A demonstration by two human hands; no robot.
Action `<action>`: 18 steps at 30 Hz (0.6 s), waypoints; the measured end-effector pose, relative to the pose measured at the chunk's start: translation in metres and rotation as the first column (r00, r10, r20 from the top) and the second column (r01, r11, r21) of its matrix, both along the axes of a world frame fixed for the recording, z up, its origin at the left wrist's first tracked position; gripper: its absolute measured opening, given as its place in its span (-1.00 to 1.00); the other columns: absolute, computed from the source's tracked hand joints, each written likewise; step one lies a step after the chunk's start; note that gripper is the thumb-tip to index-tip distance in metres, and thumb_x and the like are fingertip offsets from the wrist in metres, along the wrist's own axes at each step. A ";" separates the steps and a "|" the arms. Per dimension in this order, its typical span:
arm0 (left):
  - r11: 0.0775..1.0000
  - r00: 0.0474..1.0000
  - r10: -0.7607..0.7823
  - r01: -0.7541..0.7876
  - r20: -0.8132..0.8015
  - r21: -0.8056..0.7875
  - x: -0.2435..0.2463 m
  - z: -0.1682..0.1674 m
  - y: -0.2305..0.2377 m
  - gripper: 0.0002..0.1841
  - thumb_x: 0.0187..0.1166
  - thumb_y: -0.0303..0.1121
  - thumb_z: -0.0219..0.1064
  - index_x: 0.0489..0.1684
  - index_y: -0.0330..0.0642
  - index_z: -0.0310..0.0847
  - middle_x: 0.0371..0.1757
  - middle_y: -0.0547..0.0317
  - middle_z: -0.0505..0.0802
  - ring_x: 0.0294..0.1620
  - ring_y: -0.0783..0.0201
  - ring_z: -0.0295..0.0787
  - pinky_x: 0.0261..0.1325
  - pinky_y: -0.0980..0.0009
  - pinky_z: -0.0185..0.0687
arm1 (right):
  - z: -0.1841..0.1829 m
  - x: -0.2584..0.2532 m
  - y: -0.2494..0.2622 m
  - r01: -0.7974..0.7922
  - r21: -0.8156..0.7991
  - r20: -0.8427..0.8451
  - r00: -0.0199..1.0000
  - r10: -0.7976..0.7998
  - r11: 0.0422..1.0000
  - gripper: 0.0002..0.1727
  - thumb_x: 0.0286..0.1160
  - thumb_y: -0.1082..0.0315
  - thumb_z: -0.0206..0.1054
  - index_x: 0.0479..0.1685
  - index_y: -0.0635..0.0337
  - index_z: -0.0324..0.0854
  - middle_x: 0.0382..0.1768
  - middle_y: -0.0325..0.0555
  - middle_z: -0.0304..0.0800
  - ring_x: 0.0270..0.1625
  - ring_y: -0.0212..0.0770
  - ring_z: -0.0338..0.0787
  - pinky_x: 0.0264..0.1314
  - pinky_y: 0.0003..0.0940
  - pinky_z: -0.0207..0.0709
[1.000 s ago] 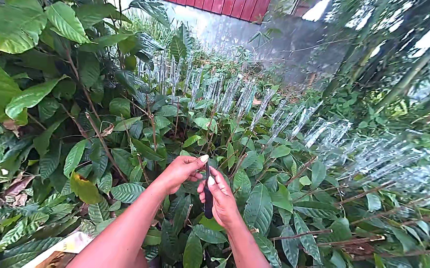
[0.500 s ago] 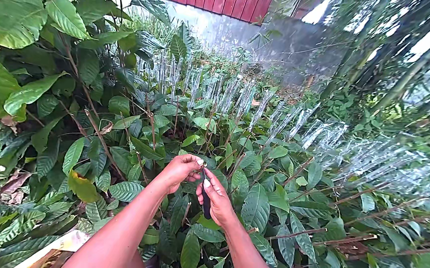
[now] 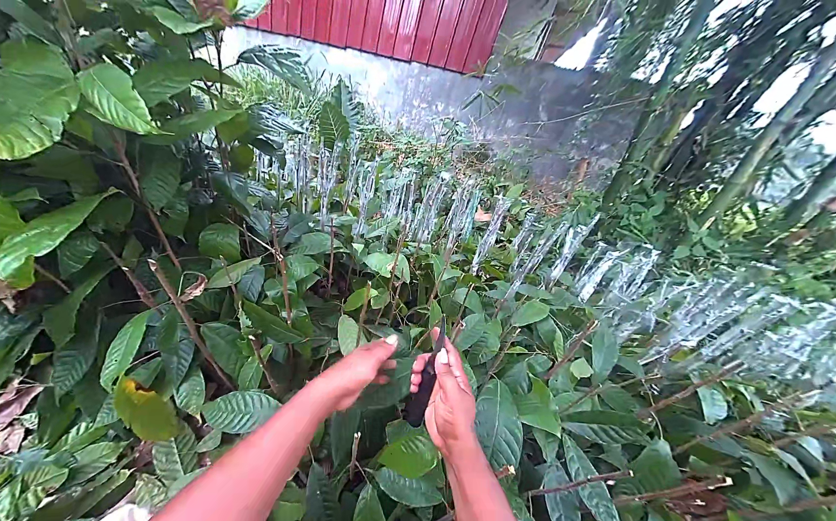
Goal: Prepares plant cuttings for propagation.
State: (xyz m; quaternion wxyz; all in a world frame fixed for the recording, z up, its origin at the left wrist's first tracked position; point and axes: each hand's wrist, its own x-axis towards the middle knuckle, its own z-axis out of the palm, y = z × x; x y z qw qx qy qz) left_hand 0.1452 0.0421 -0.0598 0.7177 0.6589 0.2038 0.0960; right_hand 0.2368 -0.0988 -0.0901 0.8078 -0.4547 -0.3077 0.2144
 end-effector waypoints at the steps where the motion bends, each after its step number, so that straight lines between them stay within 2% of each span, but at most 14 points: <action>1: 0.999 0.999 0.036 -0.035 0.007 -0.025 0.018 -0.002 0.003 -0.37 0.90 -0.03 -0.12 0.86 -0.17 0.04 0.78 -0.12 0.34 0.60 -0.02 0.51 0.51 0.05 0.53 | 0.002 0.001 0.003 0.001 -0.001 0.002 1.000 -0.001 1.000 -0.41 0.86 0.28 -0.22 0.81 0.31 0.03 -0.28 -0.12 0.69 -0.34 -0.31 0.73 -0.28 -0.46 0.67; 2: 0.992 0.991 0.127 -0.126 0.031 -0.030 0.039 -0.005 0.012 -0.38 0.91 -0.10 -0.12 0.89 -0.16 -0.05 0.79 -0.18 0.30 0.56 -0.06 0.55 0.45 0.04 0.57 | 0.003 0.001 0.008 -0.003 -0.003 0.009 1.000 0.003 1.000 -0.41 0.86 0.27 -0.22 0.81 0.31 0.01 -0.27 -0.13 0.69 -0.34 -0.31 0.73 -0.28 -0.45 0.68; 4: 0.941 0.938 0.336 -0.338 0.080 0.002 0.085 -0.011 0.040 -0.46 0.89 -0.28 -0.11 0.84 -0.16 0.06 0.72 -0.20 0.39 0.34 -0.03 0.72 0.21 0.09 0.72 | 0.006 0.001 0.023 -0.042 -0.007 0.012 0.999 0.042 0.999 -0.40 0.85 0.27 -0.21 0.83 0.28 -0.02 -0.25 -0.12 0.68 -0.32 -0.30 0.73 -0.27 -0.43 0.68; 5: 0.926 0.927 0.368 -0.372 0.077 0.062 0.103 -0.019 0.056 -0.46 0.86 -0.35 -0.09 0.83 -0.13 0.10 0.73 -0.16 0.39 0.33 0.00 0.73 0.20 0.10 0.74 | 0.005 0.000 0.032 -0.073 -0.004 -0.009 0.997 0.073 0.997 -0.40 0.85 0.27 -0.19 0.82 0.25 -0.01 -0.26 -0.11 0.68 -0.33 -0.29 0.73 -0.28 -0.42 0.67; 7: 0.933 0.957 0.289 -0.282 0.004 0.225 0.128 -0.040 0.086 -0.39 0.77 -0.41 0.03 0.86 -0.11 0.08 0.74 -0.16 0.39 0.50 -0.02 0.62 0.42 0.02 0.63 | 0.003 0.004 0.055 -0.158 0.020 -0.122 0.980 0.160 0.987 -0.42 0.85 0.29 -0.19 0.82 0.17 0.01 -0.27 -0.09 0.70 -0.35 -0.27 0.74 -0.31 -0.41 0.69; 8: 0.934 0.973 0.226 -0.206 -0.036 0.293 0.134 -0.049 0.094 -0.41 0.75 -0.40 0.10 0.82 -0.18 0.15 0.66 -0.21 0.49 0.52 -0.04 0.59 0.51 -0.01 0.53 | -0.002 0.009 0.067 -0.188 0.030 -0.207 0.960 0.190 0.982 -0.44 0.87 0.30 -0.20 0.82 0.12 0.02 -0.27 -0.07 0.69 -0.36 -0.24 0.75 -0.34 -0.38 0.69; 10: 0.917 0.986 0.153 -0.114 -0.073 0.381 0.137 -0.067 0.105 -0.63 0.71 -0.39 0.19 0.43 -0.25 0.59 0.21 -0.14 0.79 0.16 0.05 0.76 0.28 0.01 0.63 | -0.015 0.025 0.090 -0.189 0.033 -0.351 0.917 0.189 0.981 -0.48 0.92 0.30 -0.23 0.81 0.03 0.08 -0.26 -0.04 0.68 -0.40 -0.21 0.74 -0.42 -0.35 0.68; 11: 0.923 0.990 0.115 -0.075 -0.084 0.377 0.135 -0.072 0.111 -0.70 0.68 -0.40 0.20 0.29 -0.25 0.66 0.10 -0.09 0.82 0.05 0.10 0.77 0.21 0.04 0.64 | -0.024 0.034 0.101 -0.170 0.010 -0.385 0.909 0.161 0.985 -0.50 0.93 0.30 -0.23 0.79 0.03 0.11 -0.26 -0.03 0.68 -0.42 -0.21 0.73 -0.45 -0.36 0.67; 12: 0.940 0.993 0.088 -0.055 -0.083 0.338 0.131 -0.073 0.116 -0.70 0.68 -0.42 0.20 0.28 -0.25 0.66 0.09 -0.06 0.83 -0.01 0.15 0.79 0.15 0.11 0.69 | -0.033 0.044 0.109 -0.155 -0.028 -0.385 0.914 0.132 0.988 -0.50 0.93 0.30 -0.22 0.79 0.04 0.13 -0.26 -0.04 0.67 -0.43 -0.21 0.73 -0.47 -0.37 0.66; 15: 0.993 0.995 0.088 -0.084 -0.039 0.087 0.118 -0.066 0.128 -0.66 0.80 -0.42 0.07 0.47 -0.25 0.47 0.17 -0.04 0.82 -0.14 0.20 0.87 -0.04 0.27 0.81 | -0.054 0.068 0.123 -0.128 -0.181 -0.279 0.957 0.074 0.975 -0.49 0.93 0.32 -0.20 0.80 0.12 0.13 -0.28 -0.04 0.68 -0.45 -0.25 0.71 -0.48 -0.41 0.63; 17: 0.995 0.995 0.102 -0.102 -0.025 -0.003 0.109 -0.066 0.135 -0.64 0.88 -0.26 -0.04 0.38 -0.26 0.53 0.14 -0.01 0.83 -0.18 0.20 0.87 -0.09 0.29 0.81 | -0.062 0.075 0.129 -0.138 -0.251 -0.201 0.976 0.088 0.958 -0.47 0.92 0.32 -0.17 0.81 0.15 0.12 -0.29 -0.03 0.70 -0.45 -0.25 0.71 -0.47 -0.41 0.62; 18: 0.994 0.995 0.103 -0.103 -0.018 -0.026 0.106 -0.065 0.138 -0.57 0.91 -0.13 -0.06 0.30 -0.28 0.59 0.12 -0.01 0.83 -0.18 0.20 0.86 -0.09 0.28 0.80 | -0.064 0.077 0.131 -0.151 -0.270 -0.168 0.980 0.108 0.951 -0.47 0.92 0.32 -0.16 0.81 0.16 0.11 -0.29 -0.04 0.71 -0.44 -0.25 0.71 -0.45 -0.41 0.63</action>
